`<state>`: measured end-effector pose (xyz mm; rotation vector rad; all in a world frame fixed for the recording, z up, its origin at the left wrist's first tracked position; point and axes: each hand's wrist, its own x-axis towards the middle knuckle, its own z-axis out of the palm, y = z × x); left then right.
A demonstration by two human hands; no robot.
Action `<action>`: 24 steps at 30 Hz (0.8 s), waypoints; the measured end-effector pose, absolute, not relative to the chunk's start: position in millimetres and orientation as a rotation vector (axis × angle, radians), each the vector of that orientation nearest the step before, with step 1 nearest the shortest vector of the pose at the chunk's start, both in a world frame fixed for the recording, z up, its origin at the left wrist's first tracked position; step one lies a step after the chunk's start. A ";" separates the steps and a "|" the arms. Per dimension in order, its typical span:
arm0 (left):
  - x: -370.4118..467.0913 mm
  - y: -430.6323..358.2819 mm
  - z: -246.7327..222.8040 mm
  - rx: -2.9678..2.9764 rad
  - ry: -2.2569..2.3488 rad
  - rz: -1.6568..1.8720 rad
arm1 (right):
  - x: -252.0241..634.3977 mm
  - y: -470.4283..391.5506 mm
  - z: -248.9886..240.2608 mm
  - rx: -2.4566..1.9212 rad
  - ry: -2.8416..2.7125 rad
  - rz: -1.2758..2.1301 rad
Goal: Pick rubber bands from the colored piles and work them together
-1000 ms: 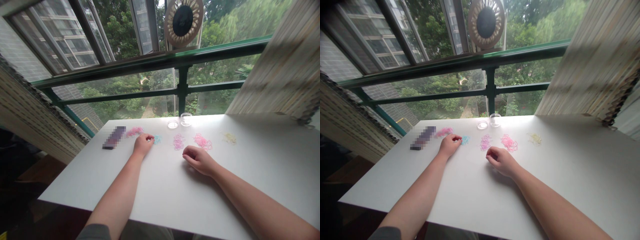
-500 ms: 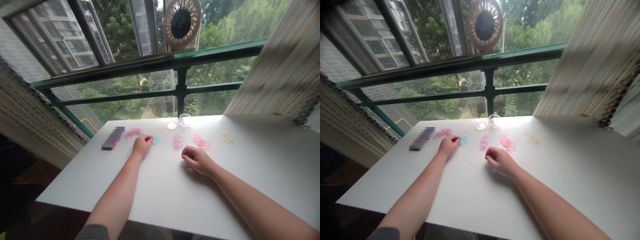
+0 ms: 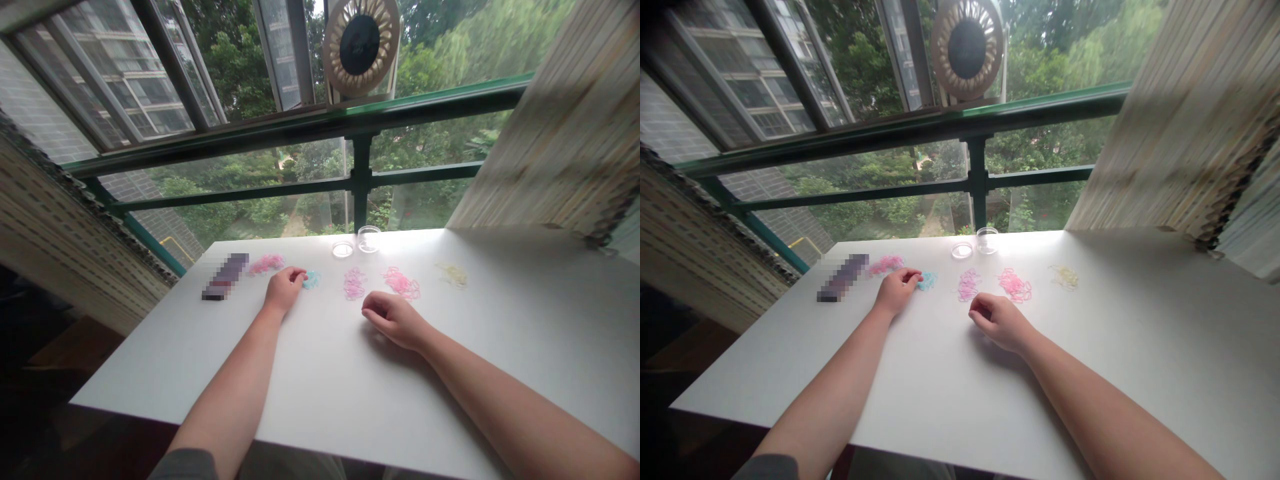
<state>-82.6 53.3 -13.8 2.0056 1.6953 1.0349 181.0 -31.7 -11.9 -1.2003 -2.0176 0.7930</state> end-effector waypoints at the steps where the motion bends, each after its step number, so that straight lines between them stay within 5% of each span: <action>1: -82.2 53.0 -13.6 2.003 1.689 1.035 | 180.9 -31.5 -12.0 -1.200 -2.019 0.792; 24: -82.2 49.5 -8.8 2.208 1.719 0.885 | 180.4 -32.3 -9.2 -1.196 -2.020 0.781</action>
